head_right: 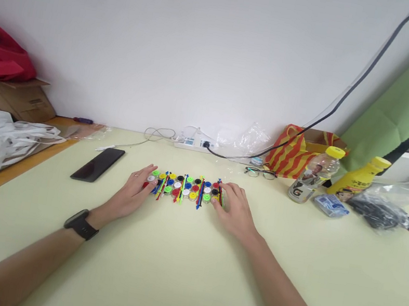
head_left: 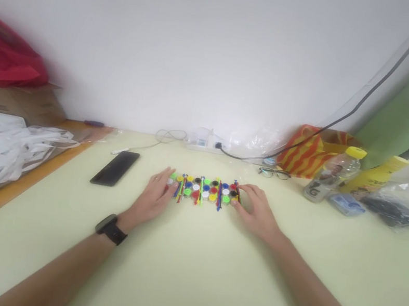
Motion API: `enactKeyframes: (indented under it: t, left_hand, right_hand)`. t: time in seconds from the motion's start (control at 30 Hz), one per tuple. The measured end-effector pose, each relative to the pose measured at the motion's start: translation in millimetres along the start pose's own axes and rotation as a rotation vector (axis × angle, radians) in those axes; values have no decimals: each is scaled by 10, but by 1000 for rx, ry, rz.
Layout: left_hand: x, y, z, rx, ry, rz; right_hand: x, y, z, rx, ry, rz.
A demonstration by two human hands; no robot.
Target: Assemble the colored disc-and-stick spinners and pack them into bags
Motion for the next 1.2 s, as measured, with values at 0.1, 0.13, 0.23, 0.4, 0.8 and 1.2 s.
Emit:
enactKeyframes:
  t: [0.1,0.13,0.23,0.4,0.8,1.2]
  left_hand:
    - [3,-2,-9,6,6,-1]
    - [3,-2,-11,8,5,2]
    - [3,-3,-15,12,-3,11]
    - [3,-4,-10,17,-3,1]
    - [1,-7,-4,24,-4,2]
    - [-25,-48,-109,6,72,-91]
  right_hand:
    - [0,-13,-22,-52,1,69]
    - [-1,-13,-23,-75,-2,94]
    - [-10,-23,-28,-122,8,121]
    - [-19,-17,-32,-165,15,142]
    - [64,122,-49,-207,56,255]
    - [123,143,-212,-105,54,180]
Point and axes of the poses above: each hand's wrist, its own x-axis towards the middle knuckle, its own y-axis out of the palm, z = x × y, the point moved 5 cm from there along x, towards the middle knuckle, and after that the axes turned 14 degrees about z, right-handed, at the moved point
